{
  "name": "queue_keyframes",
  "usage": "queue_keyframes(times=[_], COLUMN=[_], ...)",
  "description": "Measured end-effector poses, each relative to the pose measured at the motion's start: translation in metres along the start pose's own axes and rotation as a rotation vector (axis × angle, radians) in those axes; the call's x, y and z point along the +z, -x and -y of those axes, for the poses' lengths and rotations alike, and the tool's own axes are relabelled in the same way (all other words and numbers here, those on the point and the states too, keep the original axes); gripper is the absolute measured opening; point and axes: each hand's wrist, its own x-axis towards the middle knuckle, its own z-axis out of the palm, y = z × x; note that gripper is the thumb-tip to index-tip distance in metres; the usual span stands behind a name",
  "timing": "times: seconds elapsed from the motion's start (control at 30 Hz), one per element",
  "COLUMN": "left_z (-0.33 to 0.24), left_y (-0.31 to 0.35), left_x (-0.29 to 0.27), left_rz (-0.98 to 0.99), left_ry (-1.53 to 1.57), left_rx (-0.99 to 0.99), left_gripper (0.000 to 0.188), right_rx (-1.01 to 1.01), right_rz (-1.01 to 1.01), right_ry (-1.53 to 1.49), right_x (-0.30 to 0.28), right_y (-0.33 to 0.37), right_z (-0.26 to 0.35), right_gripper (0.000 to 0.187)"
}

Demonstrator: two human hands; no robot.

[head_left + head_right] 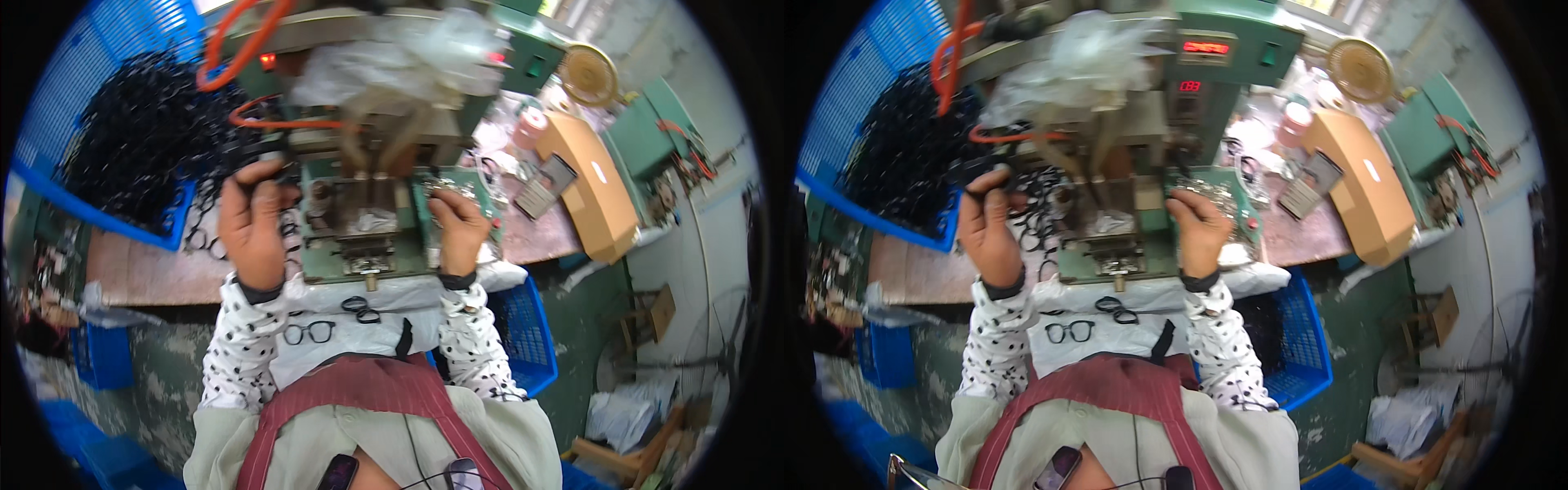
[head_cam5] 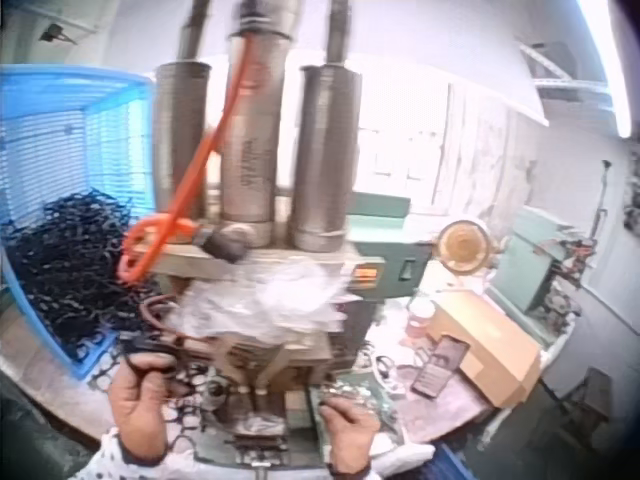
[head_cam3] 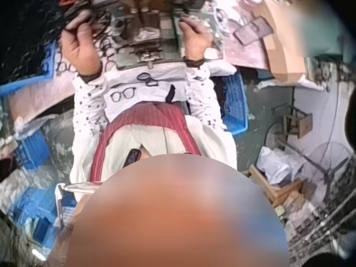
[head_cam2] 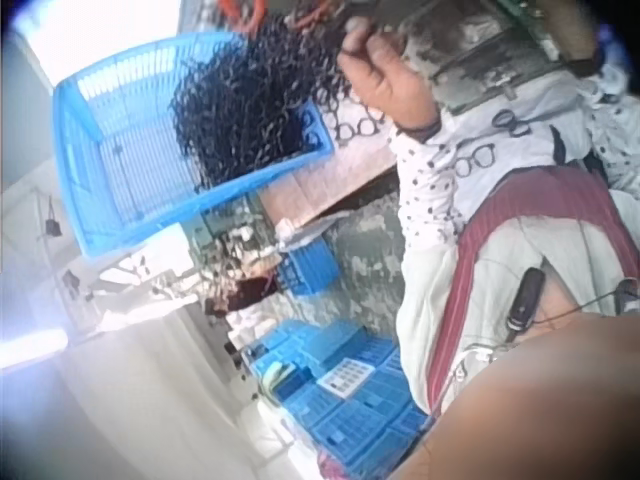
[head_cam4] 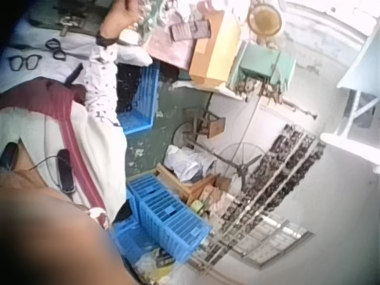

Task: The person assembles eyeglasses by inserting metal nose pads into black frames using a press machine. They repeatedly pick up frames, place them in the machine, add nose pads, and operate the press to attach the parts.

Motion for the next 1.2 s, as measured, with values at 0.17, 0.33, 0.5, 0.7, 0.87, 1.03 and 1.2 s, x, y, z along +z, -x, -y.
queue_keyframes(times=[0.17, 0.33, 0.5, 0.7, 0.87, 1.03, 1.2], left_z=[0.009, 0.011, 0.007, -0.001, 0.005, 0.026, 0.036], left_y=[-0.002, -0.003, -0.001, 0.005, 0.028, 0.042, 0.050], left_x=[-0.003, -0.006, -0.003, -0.002, -0.019, -0.045, -0.054], left_rz=[-0.013, 0.006, 0.005, 0.029, -0.039, -0.112, -0.083], left_ry=[-0.074, -0.089, -0.060, -0.018, -0.086, -0.139, -0.153], left_rx=[0.065, 0.069, 0.052, 0.022, 0.010, -0.016, -0.086], left_gripper=[0.021, 0.022, 0.020, 0.020, 0.020, 0.021, 0.023], right_rx=[-0.139, -0.101, -0.128, -0.013, -0.125, -0.584, -0.679], right_rz=[0.045, 0.068, 0.065, 0.090, 0.076, 0.051, 0.013], right_ry=[0.089, 0.069, 0.063, 0.021, 0.203, 0.993, 1.076], right_x=[0.003, 0.009, 0.023, 0.026, 0.000, -0.040, -0.090], right_y=[-0.001, -0.002, -0.001, 0.006, -0.004, -0.018, -0.044], right_z=[-0.015, -0.013, 0.002, 0.020, -0.001, -0.027, -0.027], right_gripper=[0.023, 0.012, 0.010, 0.018, 0.016, 0.015, 0.010])
